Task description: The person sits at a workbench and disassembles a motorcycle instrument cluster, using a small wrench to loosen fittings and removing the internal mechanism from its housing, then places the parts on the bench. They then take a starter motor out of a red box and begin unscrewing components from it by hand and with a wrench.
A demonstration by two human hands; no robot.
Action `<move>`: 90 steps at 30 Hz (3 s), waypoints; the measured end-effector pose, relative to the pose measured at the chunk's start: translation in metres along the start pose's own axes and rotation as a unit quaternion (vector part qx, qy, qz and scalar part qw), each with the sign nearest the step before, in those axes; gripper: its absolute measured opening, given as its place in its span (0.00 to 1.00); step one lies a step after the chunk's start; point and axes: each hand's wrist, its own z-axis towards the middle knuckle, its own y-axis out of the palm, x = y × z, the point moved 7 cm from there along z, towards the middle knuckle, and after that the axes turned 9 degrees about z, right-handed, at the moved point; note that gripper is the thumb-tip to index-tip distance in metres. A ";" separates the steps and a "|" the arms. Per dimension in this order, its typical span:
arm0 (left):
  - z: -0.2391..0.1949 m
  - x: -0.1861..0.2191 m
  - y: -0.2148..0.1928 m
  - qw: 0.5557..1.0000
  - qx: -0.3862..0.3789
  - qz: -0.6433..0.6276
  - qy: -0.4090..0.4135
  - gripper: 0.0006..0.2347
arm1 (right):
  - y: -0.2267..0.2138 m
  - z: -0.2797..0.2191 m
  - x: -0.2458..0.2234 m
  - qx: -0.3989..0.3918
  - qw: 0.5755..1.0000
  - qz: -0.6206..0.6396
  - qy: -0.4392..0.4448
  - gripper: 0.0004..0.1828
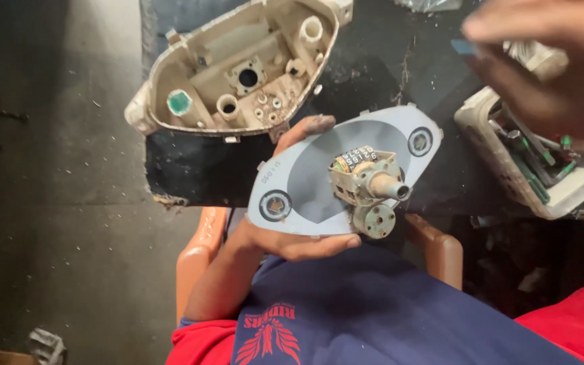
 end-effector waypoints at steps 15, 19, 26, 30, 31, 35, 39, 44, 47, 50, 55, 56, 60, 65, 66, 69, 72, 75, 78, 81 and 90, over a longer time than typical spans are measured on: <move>0.000 0.008 0.000 0.998 -0.023 0.054 0.027 0.46 | 0.057 -0.148 -0.084 0.278 0.901 0.248 0.223 0.20; -0.001 0.008 0.005 0.998 -0.033 0.053 0.016 0.46 | 0.064 -0.140 -0.080 0.372 0.829 0.296 0.294 0.25; -0.001 0.004 0.004 1.000 -0.026 0.010 -0.006 0.48 | 0.063 -0.140 -0.082 0.364 0.824 0.287 0.326 0.17; -0.002 0.003 0.005 0.999 -0.023 0.030 0.007 0.48 | 0.080 -0.155 -0.076 0.401 0.715 0.438 0.368 0.09; -0.002 0.003 0.005 0.999 -0.018 0.038 0.010 0.48 | 0.085 -0.157 -0.073 0.416 0.670 0.489 0.374 0.10; -0.005 0.003 0.002 0.998 -0.009 0.055 0.011 0.48 | 0.090 -0.157 -0.074 0.421 0.653 0.511 0.367 0.11; -0.005 0.003 0.003 1.000 -0.011 0.028 0.004 0.46 | 0.088 -0.156 -0.075 0.446 0.652 0.495 0.362 0.08; 0.002 0.002 0.004 1.000 -0.011 0.015 0.001 0.45 | 0.087 -0.160 -0.076 0.450 0.684 0.465 0.338 0.08; 0.000 0.008 -0.001 0.999 -0.008 0.053 0.009 0.44 | 0.090 -0.153 -0.081 0.438 0.713 0.456 0.303 0.09; -0.004 0.005 0.000 1.000 -0.018 -0.001 0.015 0.45 | 0.090 -0.151 -0.078 0.464 0.714 0.447 0.275 0.09; -0.008 0.000 0.004 0.993 -0.039 -0.110 -0.016 0.47 | 0.085 -0.150 -0.081 0.445 0.741 0.420 0.276 0.10; -0.008 0.001 0.003 0.993 -0.038 -0.111 -0.016 0.47 | 0.087 -0.152 -0.080 0.444 0.742 0.421 0.276 0.10; -0.007 0.003 0.003 0.994 -0.040 -0.097 -0.007 0.46 | 0.087 -0.157 -0.082 0.419 0.780 0.374 0.276 0.11; -0.005 0.004 0.004 0.996 -0.041 -0.074 0.001 0.46 | 0.076 -0.135 -0.093 0.427 0.780 0.351 0.293 0.12; -0.003 0.005 0.003 0.998 -0.036 -0.046 0.012 0.46 | 0.076 -0.136 -0.093 0.425 0.780 0.350 0.297 0.13; -0.003 0.006 0.004 0.999 -0.030 -0.005 0.026 0.46 | 0.073 -0.134 -0.091 0.413 0.790 0.340 0.300 0.13; -0.006 0.002 0.006 0.999 -0.030 -0.005 0.015 0.47 | 0.071 -0.129 -0.090 0.400 0.802 0.334 0.293 0.13; -0.007 -0.002 0.008 0.999 -0.035 -0.035 -0.008 0.47 | 0.070 -0.126 -0.091 0.396 0.802 0.343 0.285 0.13; -0.008 -0.003 0.009 0.998 -0.036 -0.053 -0.019 0.47 | 0.071 -0.124 -0.092 0.395 0.801 0.354 0.277 0.13; -0.008 -0.002 0.008 0.998 -0.035 -0.058 -0.017 0.47 | 0.072 -0.122 -0.091 0.394 0.802 0.360 0.270 0.13; -0.006 -0.001 0.008 0.997 -0.030 -0.074 -0.018 0.47 | 0.064 -0.123 -0.079 0.420 0.774 0.375 0.289 0.13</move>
